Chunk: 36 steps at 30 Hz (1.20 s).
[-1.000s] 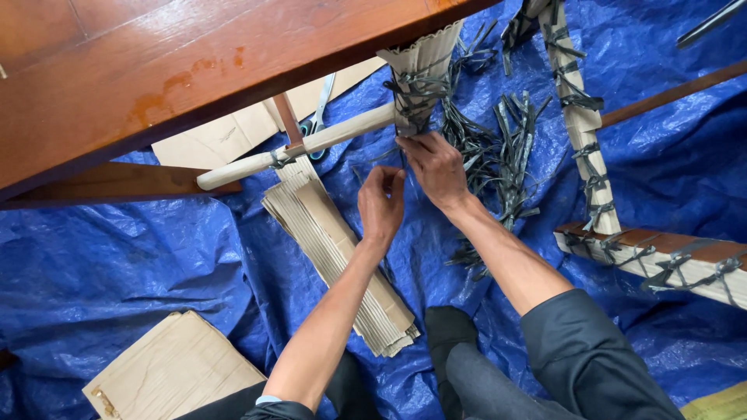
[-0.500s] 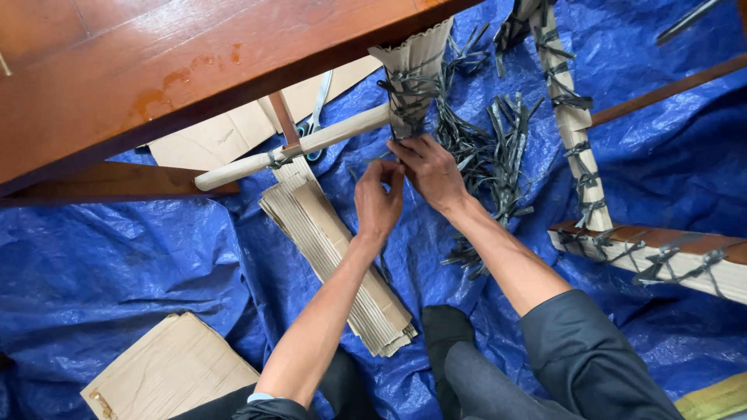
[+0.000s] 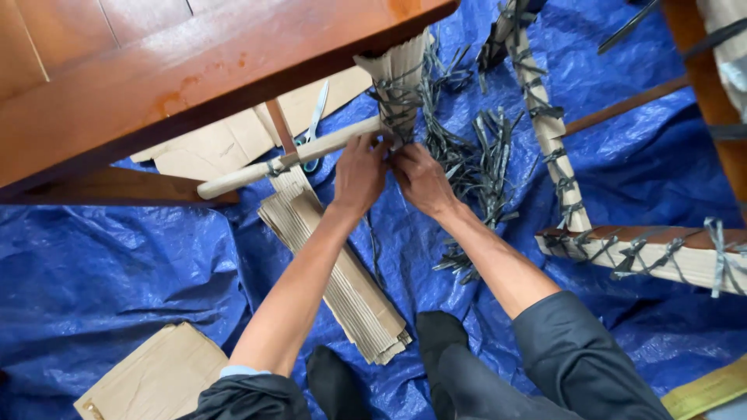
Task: Wrapping wooden chair legs with protective cardboard and securing them with plastic ties.
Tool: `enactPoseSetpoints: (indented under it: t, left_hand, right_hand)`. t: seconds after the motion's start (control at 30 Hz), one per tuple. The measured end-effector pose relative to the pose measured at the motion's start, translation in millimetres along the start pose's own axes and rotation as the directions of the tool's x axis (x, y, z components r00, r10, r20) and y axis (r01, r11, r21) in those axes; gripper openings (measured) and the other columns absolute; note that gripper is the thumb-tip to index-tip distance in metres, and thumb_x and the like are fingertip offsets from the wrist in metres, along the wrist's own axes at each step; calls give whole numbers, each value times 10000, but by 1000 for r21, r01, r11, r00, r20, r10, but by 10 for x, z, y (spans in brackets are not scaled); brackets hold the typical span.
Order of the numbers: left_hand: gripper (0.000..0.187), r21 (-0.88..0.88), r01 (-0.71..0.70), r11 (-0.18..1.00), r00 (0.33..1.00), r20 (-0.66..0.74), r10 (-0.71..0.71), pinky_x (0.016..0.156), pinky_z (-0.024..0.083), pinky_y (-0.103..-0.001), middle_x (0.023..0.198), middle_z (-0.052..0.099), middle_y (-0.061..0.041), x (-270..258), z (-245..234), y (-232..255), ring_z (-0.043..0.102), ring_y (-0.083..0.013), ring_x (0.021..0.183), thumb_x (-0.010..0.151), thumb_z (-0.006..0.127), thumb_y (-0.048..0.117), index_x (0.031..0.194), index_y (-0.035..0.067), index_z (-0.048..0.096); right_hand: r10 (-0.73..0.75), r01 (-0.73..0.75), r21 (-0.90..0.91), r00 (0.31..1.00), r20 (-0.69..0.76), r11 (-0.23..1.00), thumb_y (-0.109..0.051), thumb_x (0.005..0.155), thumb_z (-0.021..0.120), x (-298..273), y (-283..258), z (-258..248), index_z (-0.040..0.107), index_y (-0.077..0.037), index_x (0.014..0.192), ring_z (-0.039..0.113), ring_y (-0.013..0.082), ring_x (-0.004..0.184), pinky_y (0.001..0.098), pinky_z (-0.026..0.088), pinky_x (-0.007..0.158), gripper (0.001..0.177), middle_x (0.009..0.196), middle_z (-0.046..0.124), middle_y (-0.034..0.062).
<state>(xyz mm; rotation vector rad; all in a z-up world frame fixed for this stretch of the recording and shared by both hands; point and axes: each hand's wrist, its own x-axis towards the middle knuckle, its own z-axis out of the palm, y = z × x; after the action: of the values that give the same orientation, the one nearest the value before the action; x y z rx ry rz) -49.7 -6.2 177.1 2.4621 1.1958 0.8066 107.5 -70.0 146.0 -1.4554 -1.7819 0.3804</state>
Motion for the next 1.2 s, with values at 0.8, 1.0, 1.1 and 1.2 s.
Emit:
enactPoseSetpoints:
  t: [0.8, 1.0, 1.1, 1.2]
  left_hand:
    - [277, 60, 391, 918, 852, 354, -386, 718, 542, -587, 943, 743, -186, 68, 364, 17, 704, -432, 867, 952, 563, 360, 1074, 122, 636]
    - [297, 34, 490, 871, 805, 366, -467, 779, 540, -586, 979, 746, -195, 53, 356, 17, 694, -439, 930, 949, 569, 402, 1072, 158, 684]
    - [303, 20, 502, 865, 804, 357, -475, 797, 537, -585, 982, 745, -198, 37, 393, -22, 693, -439, 947, 952, 571, 407, 1053, 155, 706]
    - [310, 3, 534, 845, 791, 352, -501, 807, 539, -575, 971, 747, -197, 11, 438, -35, 695, -435, 949, 951, 564, 411, 1039, 168, 735]
  right_hand:
    - [116, -106, 68, 979, -169, 992, 118, 824, 652, -116, 20, 89, 570, 5, 992, 619, 396, 921, 459, 510, 762, 219, 928, 607, 184]
    - [83, -75, 55, 984, -155, 996, 120, 827, 632, -122, -8, 77, 568, 3, 983, 607, 406, 945, 471, 506, 784, 205, 939, 610, 184]
    - [66, -61, 40, 986, -154, 997, 123, 830, 626, -127, -4, 88, 574, 2, 980, 608, 408, 959, 476, 507, 800, 199, 946, 616, 180]
    - [81, -75, 41, 984, -157, 996, 122, 829, 623, -136, -20, 83, 584, 9, 991, 615, 411, 971, 476, 511, 814, 202, 962, 626, 179]
